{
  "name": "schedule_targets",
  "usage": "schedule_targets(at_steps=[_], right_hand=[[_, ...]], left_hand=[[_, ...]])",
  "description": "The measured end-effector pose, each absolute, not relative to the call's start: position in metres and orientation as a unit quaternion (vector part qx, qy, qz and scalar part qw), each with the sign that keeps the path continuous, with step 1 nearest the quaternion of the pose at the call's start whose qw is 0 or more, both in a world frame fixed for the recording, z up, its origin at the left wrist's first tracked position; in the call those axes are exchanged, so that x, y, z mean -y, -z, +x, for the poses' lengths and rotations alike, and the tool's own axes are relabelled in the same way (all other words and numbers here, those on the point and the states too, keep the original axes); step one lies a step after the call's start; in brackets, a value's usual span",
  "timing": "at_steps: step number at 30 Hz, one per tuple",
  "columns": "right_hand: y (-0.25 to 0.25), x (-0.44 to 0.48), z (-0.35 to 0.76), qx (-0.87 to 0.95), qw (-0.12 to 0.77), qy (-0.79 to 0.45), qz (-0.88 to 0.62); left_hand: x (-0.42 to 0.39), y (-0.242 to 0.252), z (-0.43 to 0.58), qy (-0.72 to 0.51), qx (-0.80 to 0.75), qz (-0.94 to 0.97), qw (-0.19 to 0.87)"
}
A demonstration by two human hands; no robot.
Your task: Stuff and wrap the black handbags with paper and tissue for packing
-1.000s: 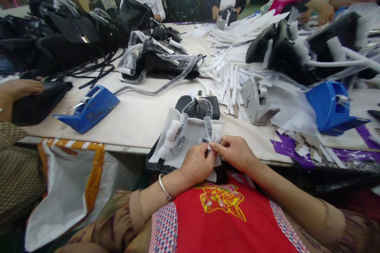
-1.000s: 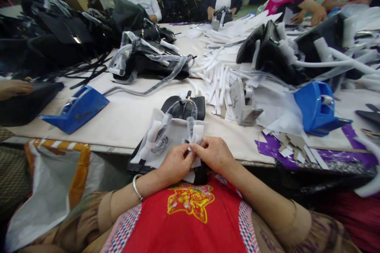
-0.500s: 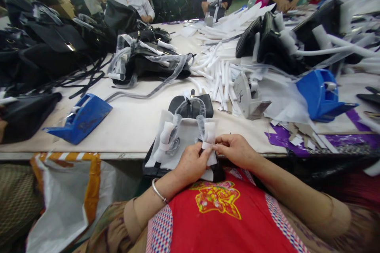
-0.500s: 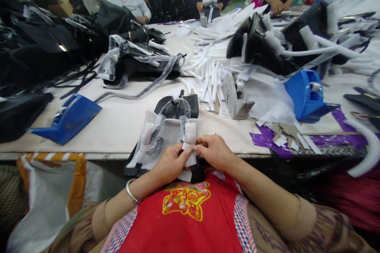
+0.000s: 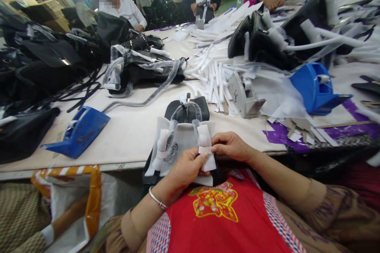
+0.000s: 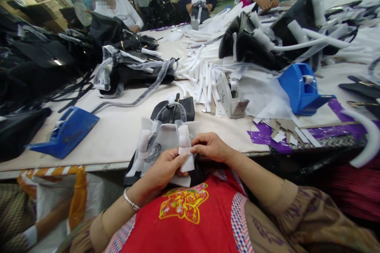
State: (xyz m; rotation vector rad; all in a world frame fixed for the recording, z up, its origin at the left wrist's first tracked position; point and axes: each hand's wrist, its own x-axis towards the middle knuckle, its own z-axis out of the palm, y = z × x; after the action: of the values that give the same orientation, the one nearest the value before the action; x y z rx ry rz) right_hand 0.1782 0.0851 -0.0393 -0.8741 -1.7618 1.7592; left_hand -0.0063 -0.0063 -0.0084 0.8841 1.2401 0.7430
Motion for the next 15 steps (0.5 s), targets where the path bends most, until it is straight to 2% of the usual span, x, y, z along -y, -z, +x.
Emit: schedule_targets(at_steps=[5, 8, 15], right_hand=[[0.046, -0.091, 0.177, 0.588, 0.233, -0.723, -0.277], [0.044, -0.087, 0.175, 0.579, 0.231, -0.73, -0.28], [0.037, -0.066, 0.162, 0.666, 0.272, -0.565, -0.404]], left_hand=[[0.008, 0.005, -0.009, -0.341, -0.518, 0.359, 0.698], [0.008, 0.004, -0.009, -0.334, -0.511, 0.362, 0.704], [0.006, -0.001, 0.003, -0.33, -0.584, 0.414, 0.616]])
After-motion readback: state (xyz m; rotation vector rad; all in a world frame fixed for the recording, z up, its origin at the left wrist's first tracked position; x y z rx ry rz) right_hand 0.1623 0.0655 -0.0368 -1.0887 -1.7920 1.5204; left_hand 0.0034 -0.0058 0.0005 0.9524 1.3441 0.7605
